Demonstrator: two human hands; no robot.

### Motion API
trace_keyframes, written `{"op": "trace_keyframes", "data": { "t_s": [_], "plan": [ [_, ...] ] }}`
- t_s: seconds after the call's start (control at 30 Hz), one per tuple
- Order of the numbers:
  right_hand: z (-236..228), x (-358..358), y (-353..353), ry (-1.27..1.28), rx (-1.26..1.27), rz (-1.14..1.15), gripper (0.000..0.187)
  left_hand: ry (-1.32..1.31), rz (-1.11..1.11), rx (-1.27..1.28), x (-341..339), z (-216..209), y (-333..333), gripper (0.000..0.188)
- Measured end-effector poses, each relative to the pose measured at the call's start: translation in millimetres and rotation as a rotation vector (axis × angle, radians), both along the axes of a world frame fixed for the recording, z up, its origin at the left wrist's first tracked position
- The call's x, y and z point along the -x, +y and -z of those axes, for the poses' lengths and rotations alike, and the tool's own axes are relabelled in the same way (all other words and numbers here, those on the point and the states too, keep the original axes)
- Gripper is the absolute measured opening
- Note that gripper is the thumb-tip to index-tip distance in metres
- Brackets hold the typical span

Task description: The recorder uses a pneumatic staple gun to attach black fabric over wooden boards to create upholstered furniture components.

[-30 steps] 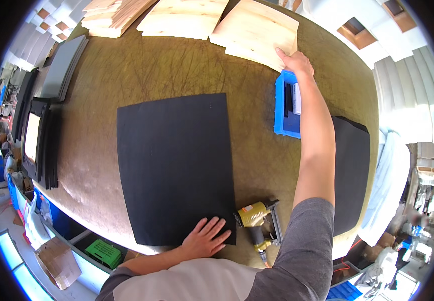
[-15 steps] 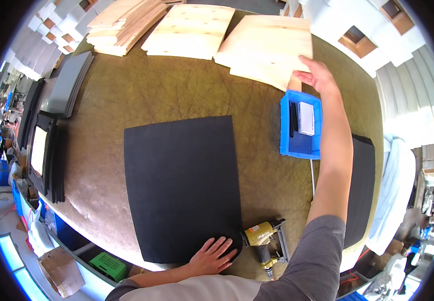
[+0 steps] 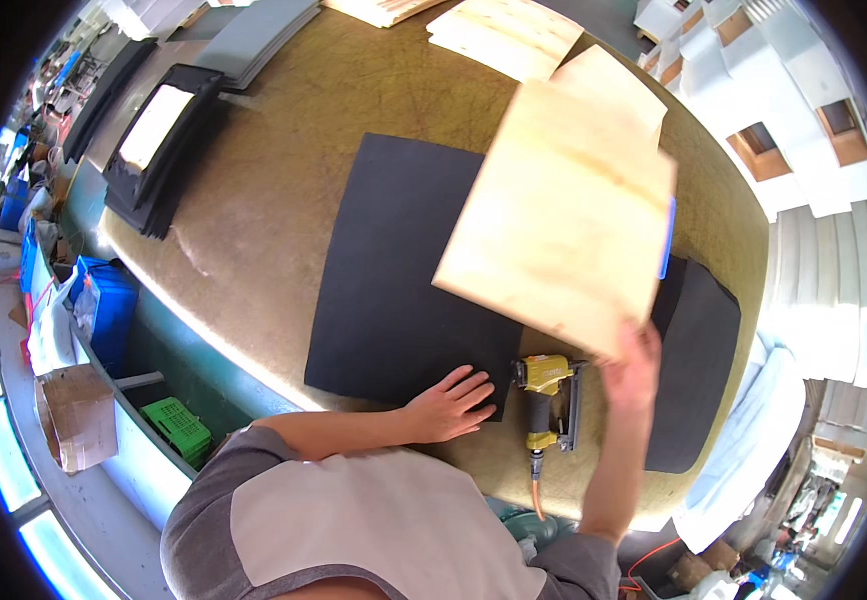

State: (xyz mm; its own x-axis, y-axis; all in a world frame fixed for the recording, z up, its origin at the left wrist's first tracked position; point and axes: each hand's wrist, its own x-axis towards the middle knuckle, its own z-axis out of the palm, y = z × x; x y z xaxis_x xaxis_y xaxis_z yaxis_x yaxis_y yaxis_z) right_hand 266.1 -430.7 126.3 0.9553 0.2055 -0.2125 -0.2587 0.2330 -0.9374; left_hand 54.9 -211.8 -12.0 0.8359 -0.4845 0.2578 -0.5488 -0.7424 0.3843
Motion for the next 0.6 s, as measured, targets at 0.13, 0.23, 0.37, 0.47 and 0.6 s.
{"op": "trace_keyframes", "data": {
  "t_s": [0.13,0.23,0.37,0.47,0.6],
  "plan": [
    [49.8,81.2,42.3,0.178,-0.100,-0.218,0.027,-0.061,0.032,-0.015,11.7,9.3,-11.3,0.048],
    [80.0,104.6,65.4,0.176,-0.137,-0.274,0.025,-0.015,0.018,0.110,20.8,5.9,-10.3,0.049],
    [100.9,114.2,71.8,0.201,-0.150,-0.328,0.023,0.007,0.004,0.065,23.7,5.3,-9.0,0.053],
    [104.7,117.7,74.7,0.196,-0.175,-0.300,0.023,0.004,0.008,0.051,23.5,3.9,-7.4,0.052],
    [105.6,112.6,80.1,0.210,-0.138,-0.249,0.023,-0.008,0.015,0.079,24.2,3.6,-5.5,0.051]
  ]
}}
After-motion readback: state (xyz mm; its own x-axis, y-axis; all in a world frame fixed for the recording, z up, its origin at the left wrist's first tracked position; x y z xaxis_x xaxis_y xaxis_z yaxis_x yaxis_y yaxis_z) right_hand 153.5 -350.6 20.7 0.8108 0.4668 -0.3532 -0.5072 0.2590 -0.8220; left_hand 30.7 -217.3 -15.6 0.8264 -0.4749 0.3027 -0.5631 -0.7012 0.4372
